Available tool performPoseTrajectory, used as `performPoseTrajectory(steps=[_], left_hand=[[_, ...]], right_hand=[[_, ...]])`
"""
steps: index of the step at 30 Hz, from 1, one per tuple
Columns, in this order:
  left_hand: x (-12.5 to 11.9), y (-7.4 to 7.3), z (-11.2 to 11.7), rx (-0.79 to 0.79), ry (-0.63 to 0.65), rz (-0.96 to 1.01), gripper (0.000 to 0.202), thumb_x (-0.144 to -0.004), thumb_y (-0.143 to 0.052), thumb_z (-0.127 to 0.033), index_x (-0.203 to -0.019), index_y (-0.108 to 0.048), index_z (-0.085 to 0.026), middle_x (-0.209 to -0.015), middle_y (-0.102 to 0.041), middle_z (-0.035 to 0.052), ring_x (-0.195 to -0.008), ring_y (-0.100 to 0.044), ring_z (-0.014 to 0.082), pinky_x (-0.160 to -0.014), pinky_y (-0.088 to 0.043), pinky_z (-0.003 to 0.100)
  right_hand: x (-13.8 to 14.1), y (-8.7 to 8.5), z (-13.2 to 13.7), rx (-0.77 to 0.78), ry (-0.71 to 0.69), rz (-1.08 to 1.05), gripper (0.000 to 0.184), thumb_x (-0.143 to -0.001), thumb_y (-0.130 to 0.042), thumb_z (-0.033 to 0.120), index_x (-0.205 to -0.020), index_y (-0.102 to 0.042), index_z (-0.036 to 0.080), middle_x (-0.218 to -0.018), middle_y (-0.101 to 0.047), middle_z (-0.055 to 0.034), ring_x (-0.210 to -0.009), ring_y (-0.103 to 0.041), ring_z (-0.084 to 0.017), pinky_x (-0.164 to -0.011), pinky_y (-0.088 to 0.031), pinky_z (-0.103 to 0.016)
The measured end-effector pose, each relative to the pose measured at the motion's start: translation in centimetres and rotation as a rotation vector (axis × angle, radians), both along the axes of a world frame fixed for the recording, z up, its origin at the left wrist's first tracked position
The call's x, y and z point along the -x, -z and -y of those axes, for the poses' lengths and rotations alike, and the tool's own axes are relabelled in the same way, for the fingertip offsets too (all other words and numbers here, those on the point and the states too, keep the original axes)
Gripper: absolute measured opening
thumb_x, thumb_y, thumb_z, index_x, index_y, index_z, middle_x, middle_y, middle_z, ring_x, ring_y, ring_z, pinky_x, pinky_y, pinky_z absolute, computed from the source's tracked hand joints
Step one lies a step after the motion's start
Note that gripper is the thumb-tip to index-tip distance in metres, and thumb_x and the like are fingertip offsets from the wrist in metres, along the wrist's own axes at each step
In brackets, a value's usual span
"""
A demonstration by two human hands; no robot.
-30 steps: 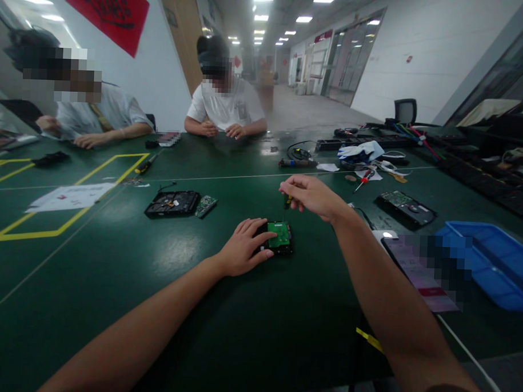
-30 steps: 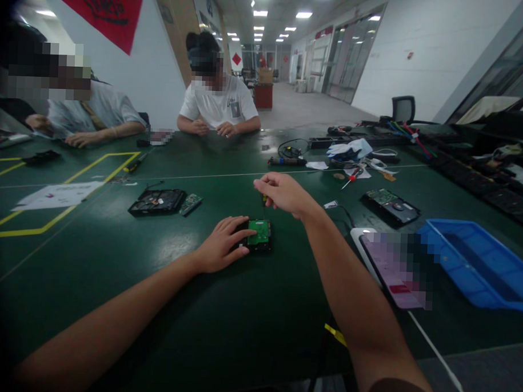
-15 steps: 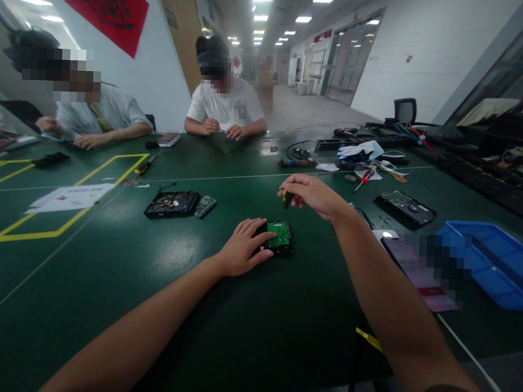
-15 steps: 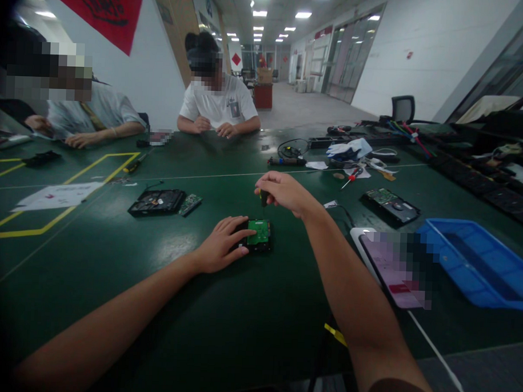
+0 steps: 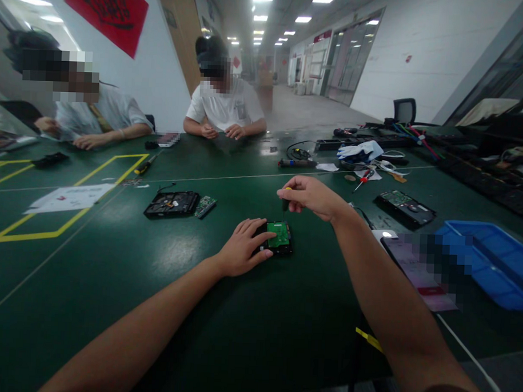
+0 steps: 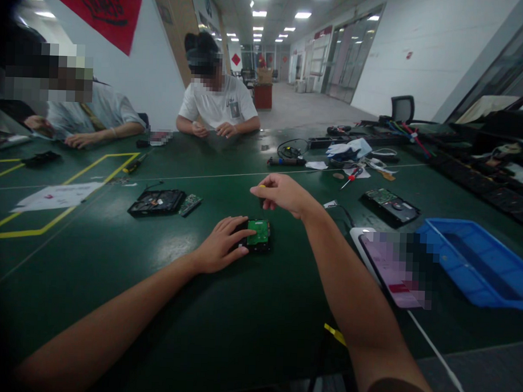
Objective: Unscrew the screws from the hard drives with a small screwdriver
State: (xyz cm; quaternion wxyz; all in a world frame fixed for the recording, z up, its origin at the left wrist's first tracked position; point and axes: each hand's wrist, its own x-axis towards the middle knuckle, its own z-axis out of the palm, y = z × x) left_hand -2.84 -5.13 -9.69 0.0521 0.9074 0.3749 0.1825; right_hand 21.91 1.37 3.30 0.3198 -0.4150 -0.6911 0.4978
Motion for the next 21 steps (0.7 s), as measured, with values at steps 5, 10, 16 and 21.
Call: performPoseTrajectory(steps=[5,10,16,21], left_hand=[[0.01,0.11,0.01,0.007,-0.001,0.026,0.052,-0.102,-0.051,-0.055,-0.148,-0.055,-0.031,-0.163,-0.037,0.0107,-0.149,-0.035,0.0367,-0.124,-0.026,0.061],[0.04,0.19,-0.02,0.008,-0.003,0.015,0.053,-0.103,-0.050,-0.056,-0.149,-0.055,-0.030,-0.164,-0.036,0.0115,-0.150,-0.034,0.0359,-0.124,-0.025,0.060],[0.12,0.17,-0.06,0.015,0.001,0.001,0.054,-0.103,-0.047,-0.057,-0.149,-0.054,-0.029,-0.164,-0.035,0.0124,-0.152,-0.032,0.0358,-0.124,-0.025,0.061],[0.01,0.12,0.00,0.009,0.000,0.020,0.053,-0.102,-0.050,-0.056,-0.148,-0.055,-0.030,-0.164,-0.036,0.0115,-0.149,-0.035,0.0363,-0.124,-0.026,0.061]], right_hand=[[0.09,-0.04,-0.11,0.149,-0.024,-0.156,0.021,-0.091,-0.072,0.040,-0.087,-0.067,0.020,-0.092,-0.072,-0.0088,-0.068,-0.067,-0.017,-0.059,-0.056,-0.030],[-0.11,-0.05,-0.27,0.082,-0.037,-0.095,0.018,-0.094,-0.068,0.037,-0.104,-0.073,0.022,-0.092,-0.072,-0.0055,-0.064,-0.063,-0.013,-0.052,-0.050,-0.024],[-0.27,0.40,-0.89,-0.017,0.093,-0.028,0.023,-0.088,-0.075,0.042,-0.088,-0.068,0.020,-0.080,-0.071,-0.0056,-0.065,-0.064,-0.014,-0.052,-0.049,-0.026],[-0.11,0.48,-0.87,-0.040,0.141,0.024,0.033,-0.084,-0.079,0.049,-0.087,-0.063,0.020,-0.078,-0.070,-0.0073,-0.064,-0.065,-0.017,-0.051,-0.048,-0.030]])
